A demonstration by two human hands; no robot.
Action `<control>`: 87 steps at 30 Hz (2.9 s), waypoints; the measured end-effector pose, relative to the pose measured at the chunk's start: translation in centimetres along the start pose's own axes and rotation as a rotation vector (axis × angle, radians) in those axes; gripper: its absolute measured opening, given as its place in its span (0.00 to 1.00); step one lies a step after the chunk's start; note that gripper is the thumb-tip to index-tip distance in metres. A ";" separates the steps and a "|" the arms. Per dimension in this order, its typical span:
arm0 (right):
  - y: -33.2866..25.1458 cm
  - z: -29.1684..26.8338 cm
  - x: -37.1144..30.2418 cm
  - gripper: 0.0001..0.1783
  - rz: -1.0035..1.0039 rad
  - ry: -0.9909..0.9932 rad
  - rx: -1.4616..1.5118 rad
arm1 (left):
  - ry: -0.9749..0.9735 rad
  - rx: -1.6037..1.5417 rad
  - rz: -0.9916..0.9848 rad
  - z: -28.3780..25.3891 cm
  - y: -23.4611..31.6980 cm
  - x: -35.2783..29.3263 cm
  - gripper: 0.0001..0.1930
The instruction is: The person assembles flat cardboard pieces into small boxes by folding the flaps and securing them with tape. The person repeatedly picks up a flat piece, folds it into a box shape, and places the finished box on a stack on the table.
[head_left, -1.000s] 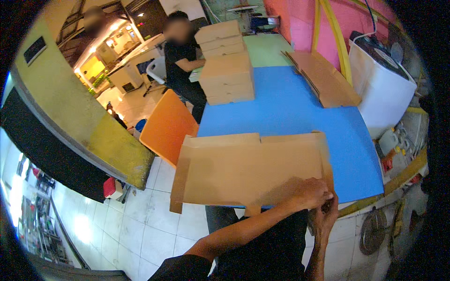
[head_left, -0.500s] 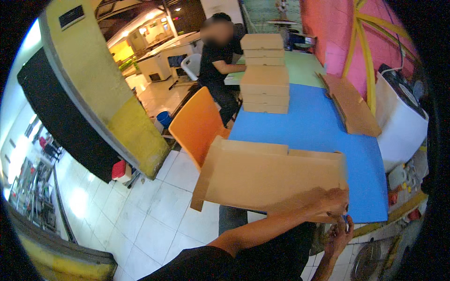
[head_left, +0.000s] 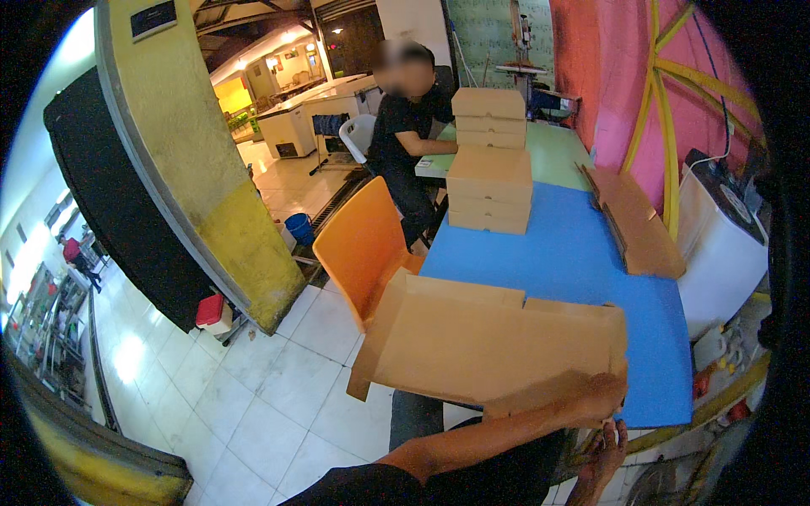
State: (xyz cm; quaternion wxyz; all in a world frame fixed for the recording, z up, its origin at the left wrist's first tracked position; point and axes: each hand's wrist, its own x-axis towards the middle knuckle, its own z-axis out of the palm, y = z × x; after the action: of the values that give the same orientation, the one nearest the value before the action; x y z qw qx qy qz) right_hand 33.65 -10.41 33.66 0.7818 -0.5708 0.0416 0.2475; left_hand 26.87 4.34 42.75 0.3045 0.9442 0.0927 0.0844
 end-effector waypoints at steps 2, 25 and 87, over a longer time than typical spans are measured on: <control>-0.2 0.4 0.1 0.23 -0.009 0.010 0.039 | -0.024 -0.074 -0.114 0.5 0.0 0.4 0.10; 0.7 -1.2 1.8 0.25 0.015 -0.187 0.020 | 0.242 -0.251 0.142 6.2 -4.5 1.4 0.18; -3.4 0.1 0.1 0.23 -0.288 -0.729 -0.909 | 0.309 0.462 0.040 8.8 2.6 -10.0 0.15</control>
State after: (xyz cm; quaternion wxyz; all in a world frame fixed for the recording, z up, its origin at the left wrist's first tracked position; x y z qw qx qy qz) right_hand 35.18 -11.05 36.60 0.4489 -0.7261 -0.4170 0.3120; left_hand 19.43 -4.87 36.22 0.0615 0.9662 0.1362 0.2101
